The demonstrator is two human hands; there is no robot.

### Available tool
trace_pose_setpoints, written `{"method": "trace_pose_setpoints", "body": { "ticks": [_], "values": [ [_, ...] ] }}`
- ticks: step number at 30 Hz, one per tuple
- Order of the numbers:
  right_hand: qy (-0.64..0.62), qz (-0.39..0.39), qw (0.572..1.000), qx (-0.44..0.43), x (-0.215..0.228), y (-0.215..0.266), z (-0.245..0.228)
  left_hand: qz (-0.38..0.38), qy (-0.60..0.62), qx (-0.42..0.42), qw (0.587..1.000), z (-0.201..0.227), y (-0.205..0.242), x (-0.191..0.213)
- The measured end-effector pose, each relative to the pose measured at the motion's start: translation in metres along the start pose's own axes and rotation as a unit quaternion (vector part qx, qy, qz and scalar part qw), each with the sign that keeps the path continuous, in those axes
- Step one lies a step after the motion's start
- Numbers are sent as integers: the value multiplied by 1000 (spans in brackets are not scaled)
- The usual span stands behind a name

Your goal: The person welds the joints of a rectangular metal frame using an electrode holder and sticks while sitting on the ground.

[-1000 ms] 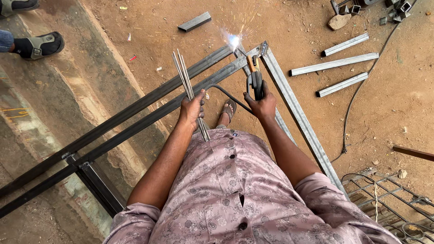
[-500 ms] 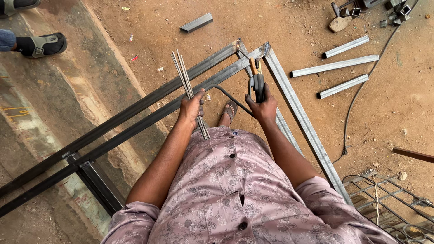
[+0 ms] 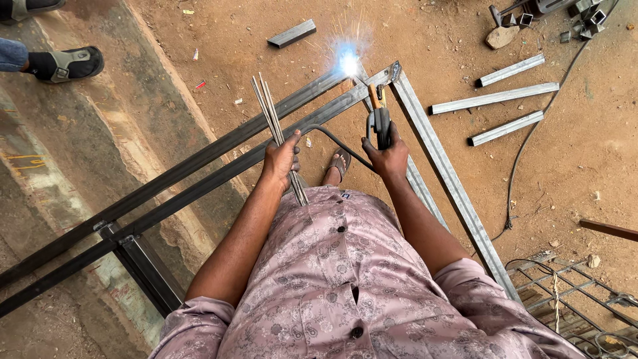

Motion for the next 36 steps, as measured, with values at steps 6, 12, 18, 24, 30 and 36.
{"method": "trace_pose_setpoints", "body": {
  "ticks": [6,12,18,24,30,36],
  "values": [
    [-2,21,998,58,-3,-3,3,-2,9,-1,1000,-2,-2,2],
    [7,17,1000,22,0,3,1,-7,-2,-2,1000,-4,0,1],
    [10,5,1000,9,-2,7,0,-8,-1,0,1000,-3,3,1],
    [2,2,1000,5,-1,7,-1,-10,10,-4,1000,-5,1,1],
    [6,-6,1000,-4,-2,9,-4,-12,18,-5,1000,-4,0,2],
    [-19,27,999,39,-4,1,2,-6,32,-8,999,-3,0,4]
  ]
}}
Point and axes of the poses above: each hand's wrist, its own y-axis away from the middle knuckle, its own x-axis out of the back of the hand, z = x × y, the point moved 8 cm from there along -y, towards the middle knuckle, and after that the axes turned 6 degrees about -y, right-handed, at the moved point
